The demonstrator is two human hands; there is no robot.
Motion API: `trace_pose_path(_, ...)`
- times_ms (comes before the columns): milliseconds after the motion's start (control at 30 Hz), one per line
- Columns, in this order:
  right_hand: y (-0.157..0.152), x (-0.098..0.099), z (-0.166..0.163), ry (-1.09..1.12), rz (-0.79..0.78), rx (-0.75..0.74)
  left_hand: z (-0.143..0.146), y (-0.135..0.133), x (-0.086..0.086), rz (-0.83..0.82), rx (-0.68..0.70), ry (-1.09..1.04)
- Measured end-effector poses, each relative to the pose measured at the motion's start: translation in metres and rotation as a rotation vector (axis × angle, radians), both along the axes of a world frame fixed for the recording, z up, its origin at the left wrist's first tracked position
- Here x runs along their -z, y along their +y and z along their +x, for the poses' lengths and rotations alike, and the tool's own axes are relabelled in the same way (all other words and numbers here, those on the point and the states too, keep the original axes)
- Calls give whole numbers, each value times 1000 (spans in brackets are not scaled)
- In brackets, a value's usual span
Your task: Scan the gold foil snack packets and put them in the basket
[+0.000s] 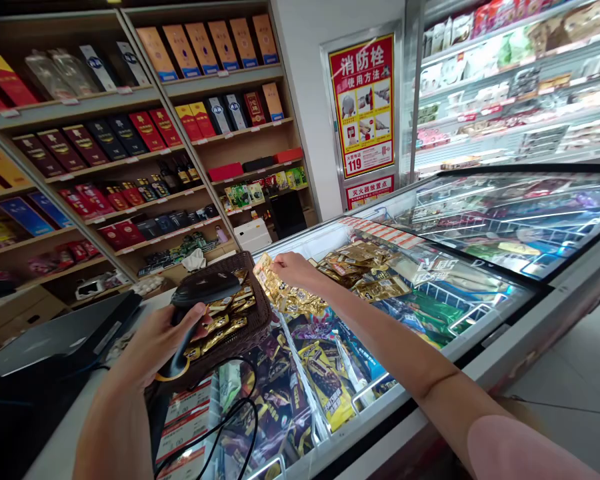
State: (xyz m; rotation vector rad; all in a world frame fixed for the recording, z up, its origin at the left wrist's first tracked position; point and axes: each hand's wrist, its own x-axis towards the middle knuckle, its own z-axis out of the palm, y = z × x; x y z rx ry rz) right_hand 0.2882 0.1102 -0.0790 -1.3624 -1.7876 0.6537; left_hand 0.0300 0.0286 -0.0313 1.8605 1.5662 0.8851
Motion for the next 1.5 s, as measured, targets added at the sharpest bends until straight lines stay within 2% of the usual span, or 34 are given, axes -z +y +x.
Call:
trace_pose_path(267, 7, 8, -4, 17, 9, -38, 1, -2, -2, 8, 1, 50)
trace_pose_path(467, 2, 7, -1, -15, 11, -6, 3, -2, -4, -21, -36, 54)
trace_pose_path(567, -6, 18, 9, -34, -11, 25, 3, 0, -7, -71, -75, 89)
trace_pose_path(700, -26, 55, 48, 94, -131, 40, 1, 6, -7, -75, -129, 114)
trace_pose_path(800, -48, 85, 93, 301, -222, 180, 1, 7, -7, -75, -132, 67)
trace_pose_path(867, -60, 99, 123, 461, -235, 308, 4, 5, -8, -71, -142, 51)
trace_pose_path(967, -70, 106, 157, 709, -275, 390, 10, 1, -13, -61, -147, 54)
trace_pose_path(1100, -70, 101, 175, 848, -299, 293, 12, 0, -16, -63, -129, 40)
trace_pose_path(1200, -69, 98, 166, 870, -304, 254, 8, 4, -13, -82, -170, 68)
trace_pose_path(1300, -66, 95, 140, 766, -313, 241, 0, 4, -11, -88, -184, 20)
trace_pose_path(1400, -55, 82, 98, 541, -233, 97, -10, 1, -13, -46, -152, 26)
trace_pose_path(1500, -36, 58, 44, 195, -57, -34, -20, -2, -16, -5, -157, 28)
